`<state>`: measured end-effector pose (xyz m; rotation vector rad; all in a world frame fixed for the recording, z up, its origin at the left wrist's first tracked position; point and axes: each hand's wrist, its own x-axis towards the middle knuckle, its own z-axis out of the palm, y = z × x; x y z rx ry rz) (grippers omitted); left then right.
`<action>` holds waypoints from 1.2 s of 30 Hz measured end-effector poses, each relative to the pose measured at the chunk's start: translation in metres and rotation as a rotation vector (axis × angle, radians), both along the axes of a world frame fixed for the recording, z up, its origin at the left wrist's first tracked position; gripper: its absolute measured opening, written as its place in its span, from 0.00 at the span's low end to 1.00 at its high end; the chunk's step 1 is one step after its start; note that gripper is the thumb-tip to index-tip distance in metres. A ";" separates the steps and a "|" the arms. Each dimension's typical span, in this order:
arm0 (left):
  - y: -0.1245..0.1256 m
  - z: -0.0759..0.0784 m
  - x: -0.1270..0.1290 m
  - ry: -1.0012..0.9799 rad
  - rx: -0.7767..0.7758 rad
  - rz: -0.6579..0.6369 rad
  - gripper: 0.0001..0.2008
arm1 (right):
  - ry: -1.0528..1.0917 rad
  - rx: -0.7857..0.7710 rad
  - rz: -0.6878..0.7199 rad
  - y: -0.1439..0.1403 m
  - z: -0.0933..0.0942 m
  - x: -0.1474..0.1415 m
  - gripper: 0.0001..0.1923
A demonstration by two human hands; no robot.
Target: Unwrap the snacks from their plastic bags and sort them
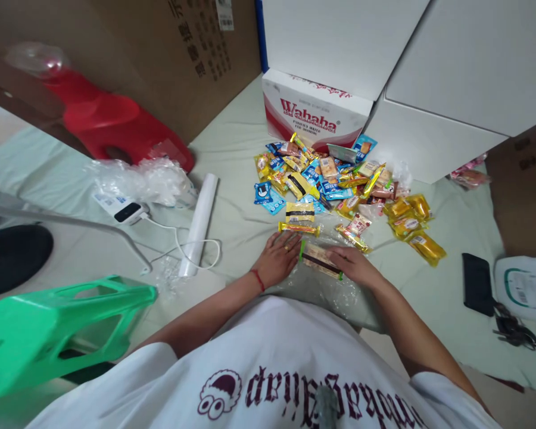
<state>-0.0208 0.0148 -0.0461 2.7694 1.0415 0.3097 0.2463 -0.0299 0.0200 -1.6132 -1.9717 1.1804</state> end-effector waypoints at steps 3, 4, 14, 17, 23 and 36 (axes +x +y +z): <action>-0.005 0.003 -0.001 0.010 0.016 0.049 0.23 | -0.323 0.183 -0.062 0.011 -0.012 -0.014 0.15; -0.006 0.003 -0.001 0.011 0.013 0.052 0.23 | -0.407 0.274 -0.074 0.010 -0.016 -0.018 0.15; -0.003 -0.003 -0.027 -0.028 -0.055 0.016 0.24 | -0.399 0.424 0.089 -0.030 -0.037 -0.014 0.23; -0.002 -0.005 -0.033 -0.021 -0.082 0.005 0.25 | -0.270 0.359 0.121 -0.019 -0.026 -0.003 0.19; 0.000 -0.006 -0.034 -0.024 -0.095 -0.005 0.26 | -0.430 0.424 -0.345 0.115 0.011 0.025 0.22; 0.000 -0.008 -0.036 -0.071 -0.121 0.012 0.25 | -0.651 0.518 -0.255 0.207 -0.018 -0.014 0.25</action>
